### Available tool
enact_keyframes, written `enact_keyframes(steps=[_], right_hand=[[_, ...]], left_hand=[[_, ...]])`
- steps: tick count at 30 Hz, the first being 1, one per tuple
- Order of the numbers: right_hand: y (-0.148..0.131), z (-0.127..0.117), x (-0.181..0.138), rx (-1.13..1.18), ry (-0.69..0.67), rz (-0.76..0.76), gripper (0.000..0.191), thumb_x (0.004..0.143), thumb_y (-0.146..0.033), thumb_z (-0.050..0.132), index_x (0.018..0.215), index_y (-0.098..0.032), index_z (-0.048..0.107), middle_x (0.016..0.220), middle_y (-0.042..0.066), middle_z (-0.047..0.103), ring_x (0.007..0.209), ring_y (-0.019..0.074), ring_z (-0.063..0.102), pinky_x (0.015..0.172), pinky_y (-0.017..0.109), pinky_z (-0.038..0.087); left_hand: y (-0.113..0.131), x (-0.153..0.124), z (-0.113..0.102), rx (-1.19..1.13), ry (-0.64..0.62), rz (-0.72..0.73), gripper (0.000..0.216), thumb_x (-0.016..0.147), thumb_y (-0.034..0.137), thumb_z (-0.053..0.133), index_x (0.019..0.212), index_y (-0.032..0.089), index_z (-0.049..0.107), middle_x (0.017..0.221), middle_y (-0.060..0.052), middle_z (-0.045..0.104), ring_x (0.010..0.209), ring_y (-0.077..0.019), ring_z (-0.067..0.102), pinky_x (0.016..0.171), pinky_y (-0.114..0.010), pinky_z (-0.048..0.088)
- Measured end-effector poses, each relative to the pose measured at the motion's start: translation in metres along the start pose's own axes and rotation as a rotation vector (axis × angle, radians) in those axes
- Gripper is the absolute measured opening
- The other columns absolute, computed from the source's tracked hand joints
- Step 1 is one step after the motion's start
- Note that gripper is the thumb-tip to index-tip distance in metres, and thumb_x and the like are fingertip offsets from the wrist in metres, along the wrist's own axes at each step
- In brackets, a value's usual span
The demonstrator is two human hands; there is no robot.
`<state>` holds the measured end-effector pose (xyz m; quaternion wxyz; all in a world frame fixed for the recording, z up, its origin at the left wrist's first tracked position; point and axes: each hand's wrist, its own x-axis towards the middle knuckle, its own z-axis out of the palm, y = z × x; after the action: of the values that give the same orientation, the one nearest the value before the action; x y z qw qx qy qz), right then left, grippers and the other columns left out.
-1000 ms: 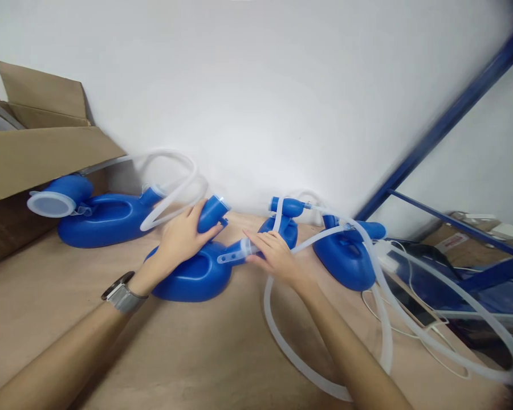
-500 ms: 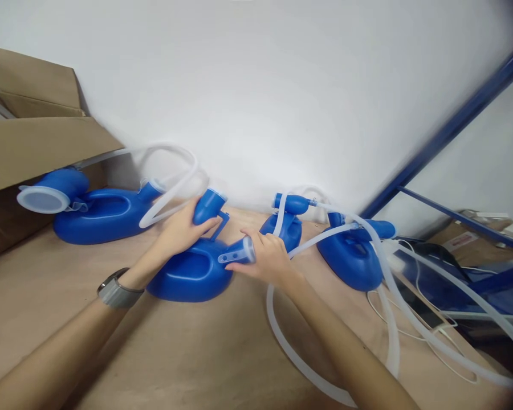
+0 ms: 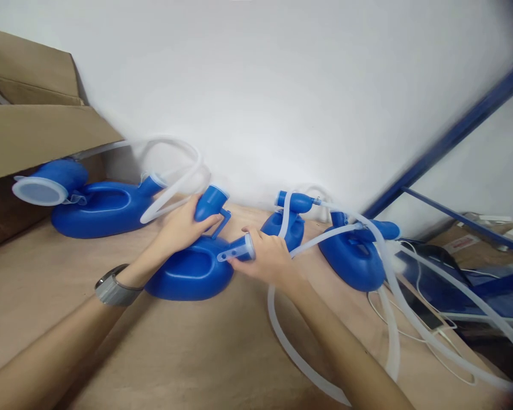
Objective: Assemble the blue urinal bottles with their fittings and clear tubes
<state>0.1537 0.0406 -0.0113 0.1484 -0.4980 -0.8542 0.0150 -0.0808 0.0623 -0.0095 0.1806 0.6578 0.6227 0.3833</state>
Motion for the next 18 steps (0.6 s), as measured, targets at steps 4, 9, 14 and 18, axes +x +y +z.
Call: enact_keyframes(steps=[4,9,14,18], right_hand=[[-0.007,-0.008,0.0,-0.08,-0.066,0.083,0.073,0.088,-0.073,0.068,0.129,-0.012,0.062,0.101,0.015,0.081,0.095,0.0367,0.079,0.077,0.04,0.055],[-0.012,-0.009,0.001,-0.118,-0.074,0.127,0.065,0.088,-0.076,0.065,0.112,-0.016,0.063,0.088,0.013,0.08,0.084,0.0361,0.079,0.069,0.039,0.053],[-0.016,-0.012,0.003,-0.157,-0.113,0.159,0.061,0.096,-0.075,0.055,0.109,-0.016,0.065,0.087,0.015,0.079,0.086,0.037,0.079,0.072,0.041,0.054],[-0.021,-0.017,0.005,-0.164,-0.155,0.203,0.056,0.104,-0.067,0.046,0.112,-0.016,0.067,0.092,0.017,0.08,0.093,0.0369,0.079,0.076,0.042,0.055]], left_hand=[[0.001,-0.001,0.0,-0.006,-0.002,-0.017,0.067,0.087,0.066,0.067,0.139,0.026,0.058,0.125,-0.01,0.076,0.115,-0.0387,0.071,0.101,-0.052,0.054],[0.001,-0.001,0.0,-0.027,0.01,-0.004,0.07,0.087,0.067,0.067,0.143,0.025,0.055,0.131,-0.011,0.074,0.118,-0.0379,0.071,0.104,-0.052,0.053],[-0.001,0.0,0.001,-0.031,0.001,-0.017,0.072,0.087,0.067,0.068,0.145,0.026,0.054,0.131,-0.011,0.073,0.119,-0.0386,0.071,0.103,-0.052,0.053],[-0.002,0.0,0.001,-0.034,0.008,-0.015,0.075,0.087,0.067,0.068,0.148,0.025,0.053,0.135,-0.012,0.072,0.123,-0.0392,0.069,0.106,-0.052,0.052]])
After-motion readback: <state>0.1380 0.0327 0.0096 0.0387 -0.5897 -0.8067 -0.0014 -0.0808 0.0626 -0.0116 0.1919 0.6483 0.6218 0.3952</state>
